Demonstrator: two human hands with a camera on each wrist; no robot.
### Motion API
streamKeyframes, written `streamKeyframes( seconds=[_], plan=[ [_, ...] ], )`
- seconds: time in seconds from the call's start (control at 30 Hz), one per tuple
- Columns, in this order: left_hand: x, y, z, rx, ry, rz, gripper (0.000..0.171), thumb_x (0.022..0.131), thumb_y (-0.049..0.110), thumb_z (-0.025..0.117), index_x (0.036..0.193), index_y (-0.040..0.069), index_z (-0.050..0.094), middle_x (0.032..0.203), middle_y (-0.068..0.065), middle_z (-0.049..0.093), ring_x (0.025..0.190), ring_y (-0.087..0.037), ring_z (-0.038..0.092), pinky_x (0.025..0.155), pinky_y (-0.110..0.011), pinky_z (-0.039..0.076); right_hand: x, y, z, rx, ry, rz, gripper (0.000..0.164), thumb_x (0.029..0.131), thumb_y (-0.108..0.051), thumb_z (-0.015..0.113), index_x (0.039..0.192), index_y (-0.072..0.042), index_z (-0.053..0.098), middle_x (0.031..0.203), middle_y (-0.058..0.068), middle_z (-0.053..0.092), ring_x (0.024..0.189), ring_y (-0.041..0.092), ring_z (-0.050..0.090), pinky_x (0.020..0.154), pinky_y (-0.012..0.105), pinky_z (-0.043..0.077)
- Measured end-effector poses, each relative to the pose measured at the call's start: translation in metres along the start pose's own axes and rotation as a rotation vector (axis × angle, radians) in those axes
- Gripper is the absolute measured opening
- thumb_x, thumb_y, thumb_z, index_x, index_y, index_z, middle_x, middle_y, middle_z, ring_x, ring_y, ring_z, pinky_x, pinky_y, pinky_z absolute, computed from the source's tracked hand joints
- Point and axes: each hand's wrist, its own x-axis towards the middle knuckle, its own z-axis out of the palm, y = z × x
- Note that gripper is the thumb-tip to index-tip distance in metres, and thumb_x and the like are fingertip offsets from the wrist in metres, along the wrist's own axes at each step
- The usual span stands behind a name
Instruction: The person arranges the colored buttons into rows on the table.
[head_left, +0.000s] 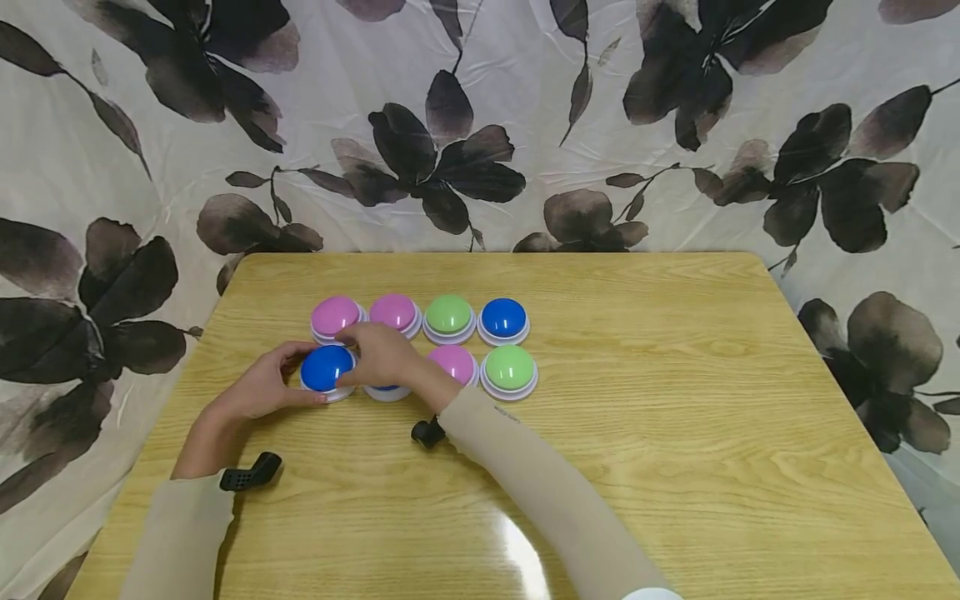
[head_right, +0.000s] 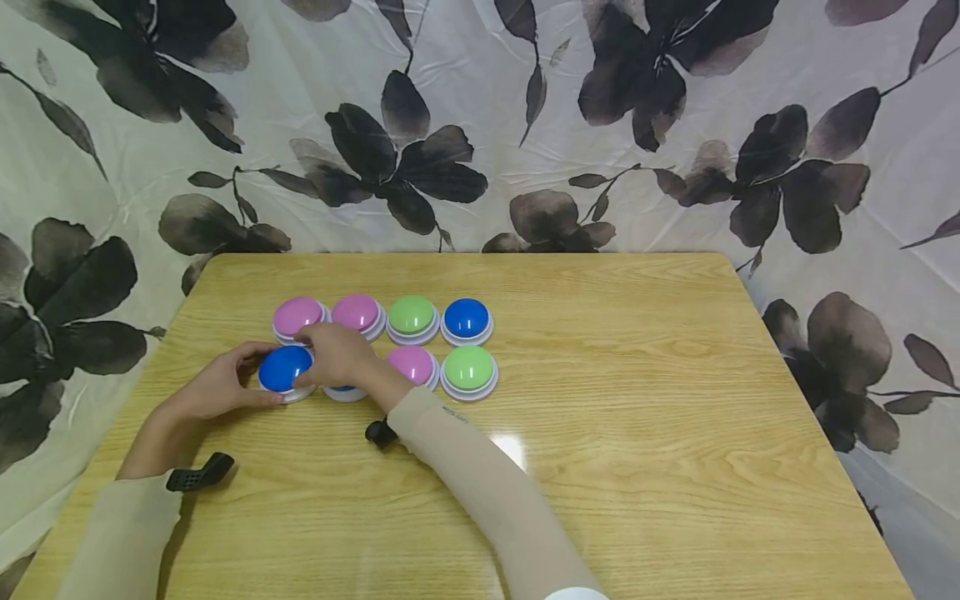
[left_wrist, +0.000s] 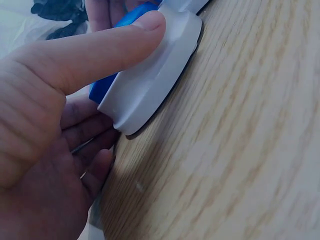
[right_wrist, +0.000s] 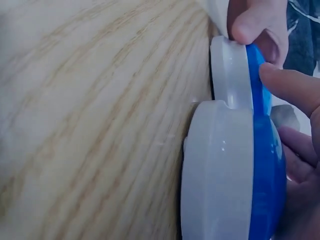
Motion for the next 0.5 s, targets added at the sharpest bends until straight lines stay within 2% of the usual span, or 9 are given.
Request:
streamKeyframes(
  seconds=[0.1,0.3,0.4,0.5],
  plan=[
    [0.0,-0.001,-0.001,-0.004,0.001,0.003,0.085,0.077,0.029,0.084,0.141,-0.003,0.037,0.143,-0.027,0.038,0.134,-0.049,0.03,0.106,-0.064,0.026,-0.003,0.001,-0.005,0.084,0.029,-0.014,0.066,0.078,-0.037,0.082,0.134,-0.013,0.057,0.126,-0.005,0.062,0.11,0.006,0.057,0.088,0.015,0.045],
    [-0.007,-0.003,-0.006,0.012,-0.003,0.023,0.084,0.079,0.026,0.083,0.144,-0.001,0.037,0.146,-0.026,0.037,0.134,-0.048,0.031,0.104,-0.064,0.029,-0.017,-0.001,-0.018,0.325,0.074,-0.076,0.055,0.08,-0.031,0.081,0.127,-0.007,0.062,0.122,0.003,0.064,0.104,0.013,0.061,0.082,0.012,0.046],
    [-0.012,0.001,-0.006,0.022,-0.004,0.022,0.08,0.083,0.025,0.079,0.145,-0.002,0.036,0.145,-0.026,0.038,0.131,-0.047,0.036,0.102,-0.063,0.033,-0.03,0.001,-0.027,0.388,0.085,-0.106,0.049,0.083,-0.029,0.078,0.124,-0.006,0.063,0.118,0.004,0.065,0.099,0.011,0.061,0.082,0.013,0.047],
    [-0.016,0.012,-0.007,0.047,0.026,0.013,0.074,0.089,0.029,0.072,0.145,-0.003,0.035,0.143,-0.027,0.04,0.129,-0.047,0.037,0.1,-0.063,0.035,-0.045,0.003,-0.041,0.419,0.112,-0.134,0.04,0.087,-0.026,0.075,0.12,-0.006,0.065,0.115,0.006,0.066,0.093,0.009,0.061,0.082,0.015,0.048]
  ],
)
